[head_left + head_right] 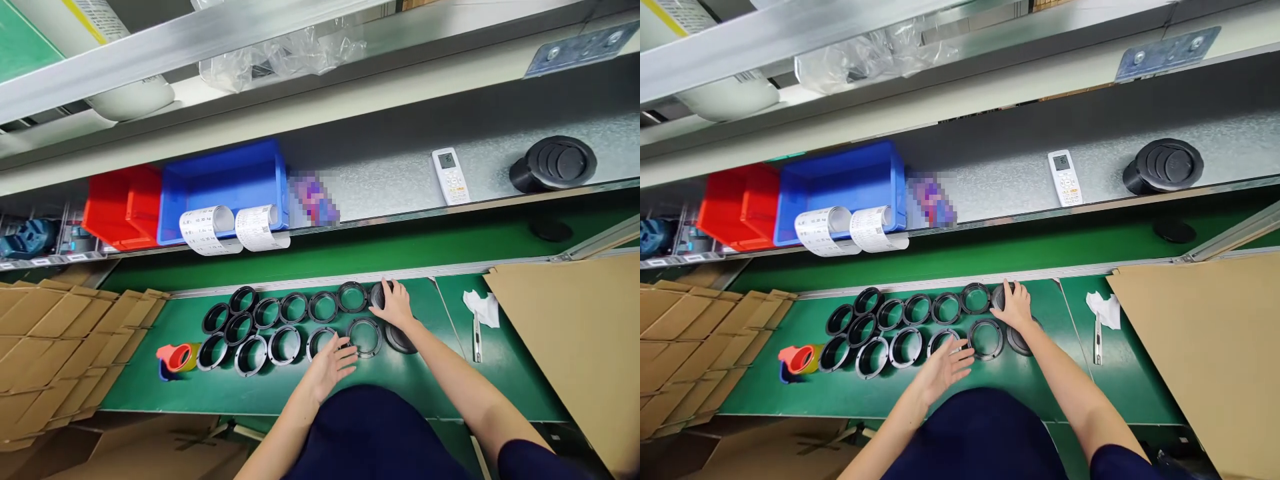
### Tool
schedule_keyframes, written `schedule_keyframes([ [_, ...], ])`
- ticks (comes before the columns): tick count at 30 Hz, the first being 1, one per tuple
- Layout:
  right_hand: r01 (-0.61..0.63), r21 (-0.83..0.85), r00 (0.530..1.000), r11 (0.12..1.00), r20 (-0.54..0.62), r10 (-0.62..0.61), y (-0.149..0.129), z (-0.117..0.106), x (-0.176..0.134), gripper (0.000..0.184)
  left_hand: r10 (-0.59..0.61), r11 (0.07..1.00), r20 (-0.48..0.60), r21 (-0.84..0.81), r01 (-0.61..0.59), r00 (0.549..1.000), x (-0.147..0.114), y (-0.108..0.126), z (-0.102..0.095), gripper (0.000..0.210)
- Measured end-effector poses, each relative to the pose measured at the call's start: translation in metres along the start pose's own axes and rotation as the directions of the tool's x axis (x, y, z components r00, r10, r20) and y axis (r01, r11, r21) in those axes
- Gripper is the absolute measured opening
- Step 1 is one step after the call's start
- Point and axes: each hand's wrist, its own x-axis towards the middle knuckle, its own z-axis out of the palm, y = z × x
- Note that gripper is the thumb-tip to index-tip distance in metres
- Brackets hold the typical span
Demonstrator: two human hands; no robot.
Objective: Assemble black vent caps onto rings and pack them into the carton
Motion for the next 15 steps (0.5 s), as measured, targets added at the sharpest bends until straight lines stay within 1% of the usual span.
schedule_keyframes([
  [2, 0.026, -0.073, 0.998, 0.997, 0.062, -0.022, 0.002, 0.009, 0.015, 0.103, 0.001, 0.998, -0.06, -0.056, -0.004, 0.998, -0.001, 0.0, -0.011, 0.052],
  [5, 0.05, -0.13, 0.989, 0.99, 0.143, -0.031, 0.008, 0.022, 0.024, 0.105, -0.018, 0.989, -0.166, -0.145, -0.006, 0.986, -0.005, 0.002, -0.026, 0.045],
  [7, 0.069, -0.145, 0.986, 0.987, 0.163, -0.045, 0.015, 0.027, 0.027, 0.104, -0.035, 0.982, -0.232, -0.191, -0.01, 0.972, -0.006, 0.004, -0.035, 0.043],
  [9, 0.085, -0.149, 0.985, 0.985, 0.164, -0.061, 0.018, 0.026, 0.032, 0.099, -0.053, 0.978, -0.278, -0.211, -0.007, 0.959, -0.003, 0.005, -0.04, 0.043],
  [11, 0.071, -0.128, 0.992, 0.989, 0.11, -0.057, 0.017, 0.02, 0.038, 0.089, -0.077, 0.976, -0.289, -0.217, 0.013, 0.954, 0.003, 0.006, -0.044, 0.046],
  [13, 0.076, -0.067, 0.997, 0.995, 0.004, -0.076, 0.012, 0.012, 0.043, 0.081, -0.145, 0.969, -0.302, -0.235, 0.074, 0.942, 0.014, 0.008, -0.049, 0.049],
  [14, 0.107, -0.028, 0.993, 0.994, -0.042, -0.108, 0.01, 0.009, 0.045, 0.078, -0.185, 0.963, -0.303, -0.248, 0.11, 0.935, 0.02, 0.011, -0.051, 0.05],
  [15, 0.151, 0.013, 0.987, 0.988, -0.06, -0.15, 0.008, 0.008, 0.047, 0.076, -0.237, 0.953, -0.317, -0.257, 0.157, 0.918, 0.028, 0.015, -0.053, 0.05],
])
